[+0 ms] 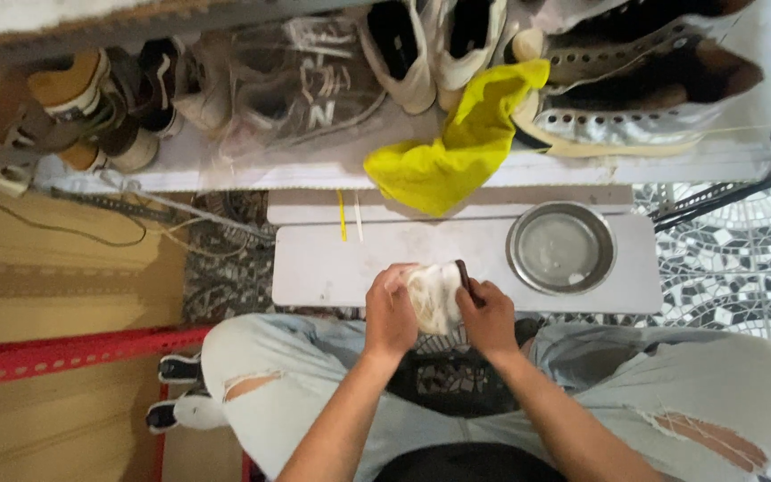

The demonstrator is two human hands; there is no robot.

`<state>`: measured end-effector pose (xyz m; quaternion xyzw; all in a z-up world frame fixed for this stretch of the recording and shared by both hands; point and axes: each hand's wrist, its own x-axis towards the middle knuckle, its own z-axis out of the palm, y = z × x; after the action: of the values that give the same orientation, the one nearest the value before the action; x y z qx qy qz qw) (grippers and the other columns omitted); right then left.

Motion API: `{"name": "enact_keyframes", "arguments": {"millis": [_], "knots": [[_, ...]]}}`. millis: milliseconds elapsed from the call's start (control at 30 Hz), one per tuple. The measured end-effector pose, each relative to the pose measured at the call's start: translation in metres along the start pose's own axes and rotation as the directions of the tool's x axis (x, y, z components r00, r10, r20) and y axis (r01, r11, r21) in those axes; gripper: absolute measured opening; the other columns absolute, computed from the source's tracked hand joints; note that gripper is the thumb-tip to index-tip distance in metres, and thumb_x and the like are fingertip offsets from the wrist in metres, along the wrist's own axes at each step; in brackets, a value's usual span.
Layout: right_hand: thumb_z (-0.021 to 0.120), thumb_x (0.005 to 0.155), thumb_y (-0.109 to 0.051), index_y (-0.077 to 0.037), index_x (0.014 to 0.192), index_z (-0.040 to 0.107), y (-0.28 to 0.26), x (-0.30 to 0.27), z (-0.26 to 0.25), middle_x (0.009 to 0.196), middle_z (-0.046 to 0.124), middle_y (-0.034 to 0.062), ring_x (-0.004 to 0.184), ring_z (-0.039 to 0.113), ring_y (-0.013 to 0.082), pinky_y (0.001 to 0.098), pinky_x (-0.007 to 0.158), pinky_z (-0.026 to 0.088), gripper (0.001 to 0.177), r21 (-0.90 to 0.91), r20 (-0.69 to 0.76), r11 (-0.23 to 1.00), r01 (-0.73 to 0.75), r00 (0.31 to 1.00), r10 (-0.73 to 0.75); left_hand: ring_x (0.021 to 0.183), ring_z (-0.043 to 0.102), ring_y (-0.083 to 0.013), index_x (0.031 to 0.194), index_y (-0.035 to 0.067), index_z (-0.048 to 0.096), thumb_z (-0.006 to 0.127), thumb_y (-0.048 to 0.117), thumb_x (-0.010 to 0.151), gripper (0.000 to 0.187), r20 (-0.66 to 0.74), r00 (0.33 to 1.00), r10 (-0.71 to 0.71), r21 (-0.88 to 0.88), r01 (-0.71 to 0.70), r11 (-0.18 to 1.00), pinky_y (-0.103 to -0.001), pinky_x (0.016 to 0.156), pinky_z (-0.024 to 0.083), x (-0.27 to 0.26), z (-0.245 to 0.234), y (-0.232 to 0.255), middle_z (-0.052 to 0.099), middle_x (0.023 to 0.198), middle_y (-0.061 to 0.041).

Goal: The person cleans a shoe using a small brush dipped in water from a metal bowl, scrubbing the outer surface and midsole before dipping a cloth into the water and wiping the shoe.

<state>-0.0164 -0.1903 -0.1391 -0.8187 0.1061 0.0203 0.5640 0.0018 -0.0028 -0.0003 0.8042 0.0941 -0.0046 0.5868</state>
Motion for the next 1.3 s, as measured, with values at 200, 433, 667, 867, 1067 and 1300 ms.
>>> {"name": "enact_keyframes", "arguments": {"millis": [200, 433, 667, 867, 1067, 1300], "knots": [[0.075, 0.108, -0.025, 0.0, 0.094, 0.079, -0.021, -0.005, -0.004, 0.084, 0.07, 0.0214, 0.071, 0.069, 0.0308, 0.0407, 0.064, 0.051, 0.029, 0.006, 0.049, 0.991, 0.134, 0.99, -0.134, 0.102, 0.073, -0.0479, 0.123, 0.013, 0.077, 0.032, 0.027, 0.113, 0.048, 0.004, 0.998, 0.057, 0.012, -0.057, 0.998, -0.06, 0.1, 0.056, 0.002, -0.001, 0.014, 0.068, 0.103, -0.025], [0.072, 0.108, -0.027, -0.002, 0.104, 0.078, -0.058, -0.029, -0.012, 0.091, 0.071, 0.0181, 0.078, 0.068, 0.0308, 0.044, 0.074, 0.055, 0.026, -0.013, 0.2, 1.0, -0.017, 0.98, 0.02, 0.104, 0.071, -0.051, 0.116, 0.009, 0.076, 0.016, 0.049, 0.116, 0.072, -0.011, 0.998, 0.063, 0.021, -0.063, 0.998, -0.061, 0.103, 0.055, -0.007, 0.004, -0.006, 0.068, 0.102, -0.027], [0.077, 0.102, -0.021, 0.0, 0.099, 0.077, -0.069, -0.018, -0.015, 0.083, 0.066, 0.0187, 0.067, 0.065, 0.0331, 0.0422, 0.059, 0.052, 0.021, -0.001, 0.105, 0.974, 0.225, 0.969, -0.224, 0.098, 0.072, -0.044, 0.109, 0.007, 0.071, 0.013, 0.066, 0.109, 0.082, -0.008, 1.0, -0.022, -0.009, 0.022, 1.0, -0.055, 0.096, 0.057, 0.005, 0.002, -0.013, 0.068, 0.097, -0.029], [0.076, 0.104, -0.026, -0.003, 0.104, 0.08, -0.065, -0.017, -0.01, 0.079, 0.064, 0.0115, 0.06, 0.065, 0.0238, 0.0344, 0.055, 0.049, 0.023, 0.006, 0.073, 0.953, 0.303, 0.95, -0.303, 0.099, 0.074, -0.0446, 0.111, 0.009, 0.07, 0.008, 0.077, 0.108, 0.092, -0.006, 0.999, -0.049, 0.007, 0.049, 0.999, -0.052, 0.097, 0.058, 0.009, -0.002, -0.015, 0.07, 0.098, -0.029], [0.073, 0.107, -0.023, 0.0, 0.113, 0.08, -0.049, -0.009, -0.008, 0.087, 0.068, 0.0169, 0.069, 0.066, 0.0273, 0.0379, 0.061, 0.052, 0.025, 0.024, 0.099, 0.974, 0.225, 0.969, -0.226, 0.098, 0.072, -0.0445, 0.112, 0.008, 0.07, 0.007, 0.082, 0.106, 0.097, -0.001, 0.997, -0.071, -0.032, 0.071, 0.997, -0.056, 0.097, 0.058, 0.003, -0.003, -0.024, 0.071, 0.098, -0.028], [0.08, 0.104, -0.022, -0.003, 0.112, 0.085, -0.027, -0.003, -0.007, 0.086, 0.071, 0.0129, 0.07, 0.071, 0.023, 0.0362, 0.064, 0.056, 0.021, 0.046, 0.123, 0.993, 0.106, 0.986, -0.111, 0.109, 0.075, -0.0485, 0.121, 0.01, 0.077, 0.035, 0.021, 0.111, 0.045, -0.045, 0.981, -0.189, 0.027, 0.19, 0.981, -0.056, 0.105, 0.057, 0.014, -0.016, -0.023, 0.078, 0.105, -0.03]]}}
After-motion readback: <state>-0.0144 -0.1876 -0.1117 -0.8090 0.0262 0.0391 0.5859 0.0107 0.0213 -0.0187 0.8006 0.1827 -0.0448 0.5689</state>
